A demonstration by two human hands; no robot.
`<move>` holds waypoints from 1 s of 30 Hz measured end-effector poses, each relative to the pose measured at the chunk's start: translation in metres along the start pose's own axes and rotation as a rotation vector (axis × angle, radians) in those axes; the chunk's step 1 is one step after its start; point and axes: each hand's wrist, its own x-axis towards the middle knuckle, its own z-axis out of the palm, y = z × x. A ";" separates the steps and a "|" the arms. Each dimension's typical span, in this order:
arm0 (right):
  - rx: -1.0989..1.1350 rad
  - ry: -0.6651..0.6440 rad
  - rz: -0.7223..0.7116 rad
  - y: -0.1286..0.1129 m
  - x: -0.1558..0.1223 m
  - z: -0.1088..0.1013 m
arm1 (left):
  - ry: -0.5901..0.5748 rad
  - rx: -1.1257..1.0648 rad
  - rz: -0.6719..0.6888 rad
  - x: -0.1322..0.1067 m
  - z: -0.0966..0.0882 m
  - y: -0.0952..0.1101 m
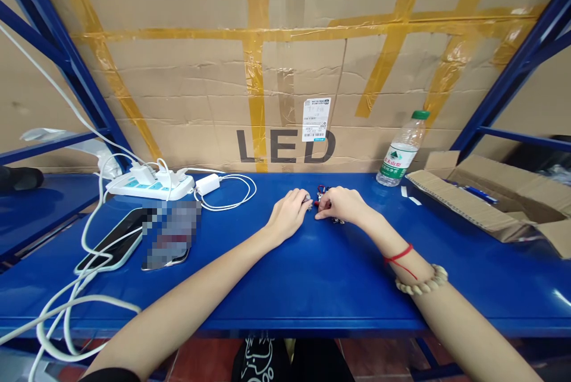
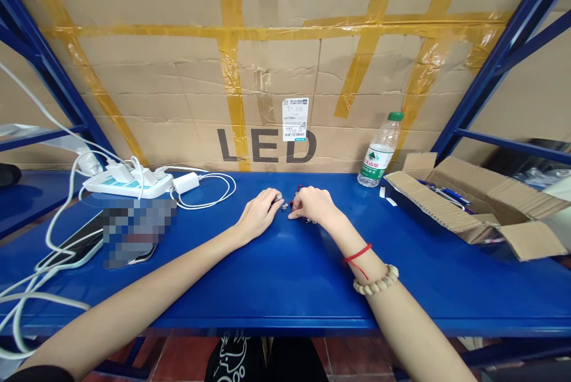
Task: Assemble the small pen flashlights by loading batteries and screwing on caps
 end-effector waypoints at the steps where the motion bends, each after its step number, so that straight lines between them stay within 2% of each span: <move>1: 0.006 -0.001 0.000 0.000 0.000 0.001 | -0.001 0.001 -0.002 0.000 0.000 0.000; 7: 0.047 -0.049 -0.054 -0.002 0.000 0.004 | 0.004 0.007 -0.007 0.000 0.002 -0.001; 12: 0.077 -0.026 -0.122 -0.002 -0.001 0.002 | 0.018 0.010 -0.023 0.001 0.000 0.000; 14: 0.116 0.048 -0.107 -0.001 -0.002 -0.002 | 0.023 0.022 -0.050 0.000 -0.001 0.001; 18: 0.287 0.335 -0.050 -0.002 -0.002 -0.009 | 0.013 0.034 -0.071 0.000 -0.003 0.002; 20: 0.401 0.402 -0.073 -0.004 -0.002 -0.009 | 0.007 0.028 -0.070 0.000 -0.003 0.002; 24: 0.526 0.375 -0.149 -0.010 -0.002 -0.003 | -0.009 0.003 -0.059 0.000 -0.002 0.002; 30: 0.581 0.321 -0.230 -0.015 -0.001 0.001 | -0.022 -0.002 -0.041 -0.001 -0.001 0.000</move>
